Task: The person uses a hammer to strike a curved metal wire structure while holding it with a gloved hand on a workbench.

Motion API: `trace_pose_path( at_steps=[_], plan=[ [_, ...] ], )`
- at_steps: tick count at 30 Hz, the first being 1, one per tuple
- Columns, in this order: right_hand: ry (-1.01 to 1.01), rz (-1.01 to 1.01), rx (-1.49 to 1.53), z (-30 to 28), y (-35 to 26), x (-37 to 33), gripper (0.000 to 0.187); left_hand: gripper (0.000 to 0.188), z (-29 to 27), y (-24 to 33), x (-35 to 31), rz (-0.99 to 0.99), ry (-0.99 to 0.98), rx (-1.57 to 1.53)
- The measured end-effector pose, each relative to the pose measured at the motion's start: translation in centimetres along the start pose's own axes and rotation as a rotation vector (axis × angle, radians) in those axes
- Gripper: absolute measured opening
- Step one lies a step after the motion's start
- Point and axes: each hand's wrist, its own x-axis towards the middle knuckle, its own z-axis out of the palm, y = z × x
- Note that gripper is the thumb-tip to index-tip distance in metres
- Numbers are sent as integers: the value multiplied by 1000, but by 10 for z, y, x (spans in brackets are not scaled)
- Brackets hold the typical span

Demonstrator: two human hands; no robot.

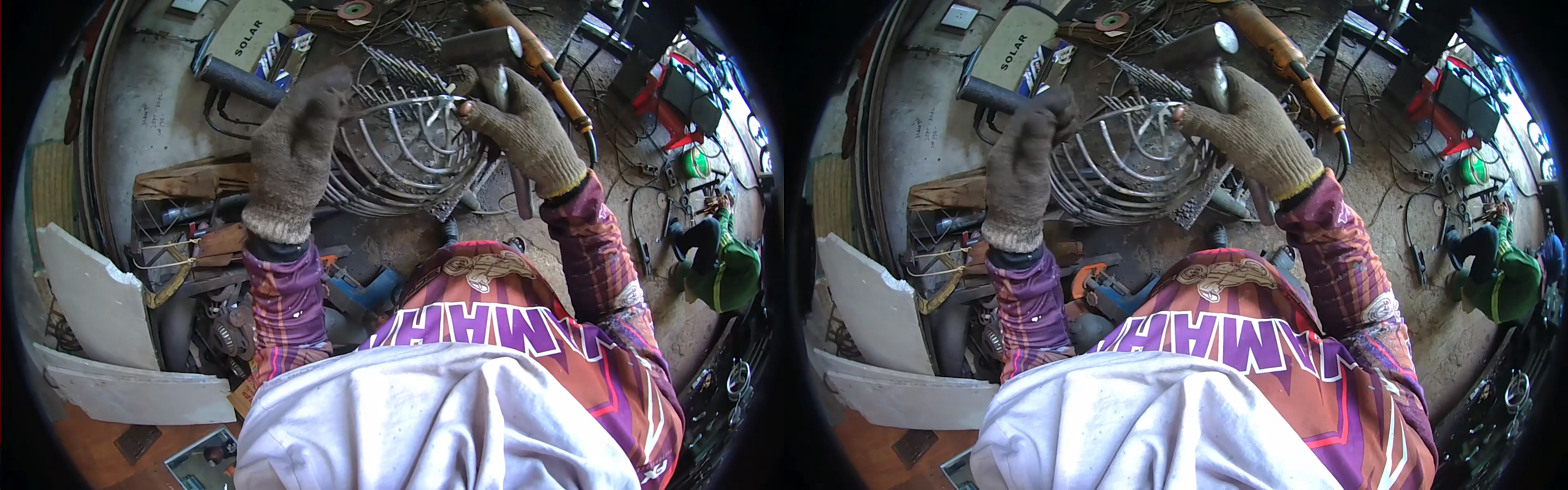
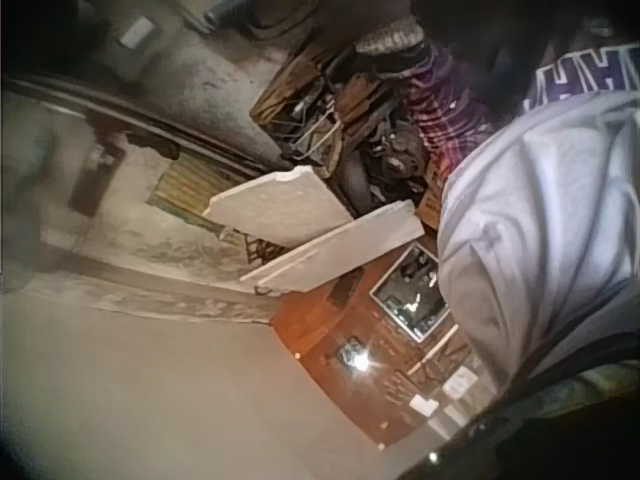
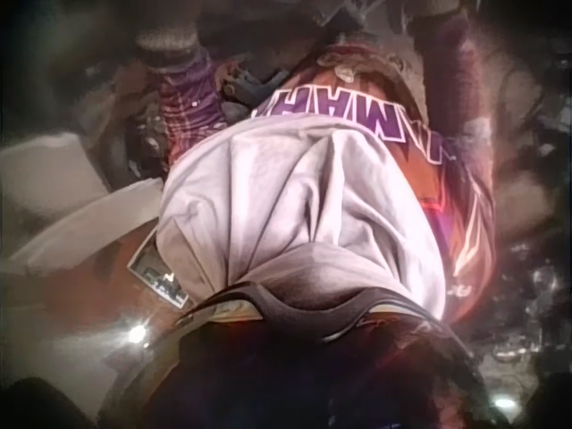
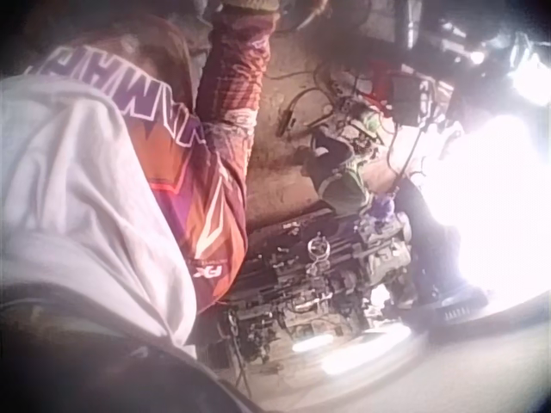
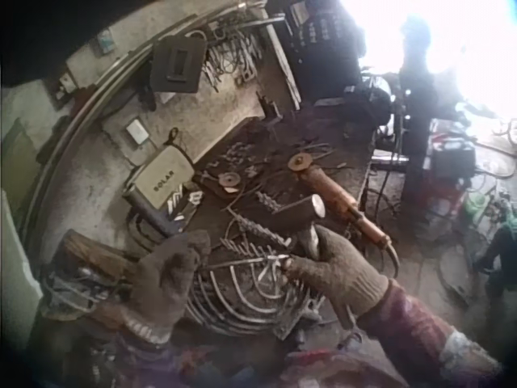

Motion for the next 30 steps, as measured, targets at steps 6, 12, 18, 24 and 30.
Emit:
trace_pose_path(
  at_steps=[6,12,18,24,30],
  plan=[
    [-45,11,13,4,-5,-2,60,46,-12,-17,-31,-29,-49,280],
    [-41,91,89,-6,-5,-13,53,42,-2,-31,-53,-21,148,56],
    [18,166,248,-21,-1,-25,43,41,11,3,-42,-1,68,278],
    [188,135,243,-28,27,-37,34,51,22,43,-29,51,58,447],
    [189,197,-167,-39,38,-81,35,57,12,57,-22,-37,-61,619]
  ],
)
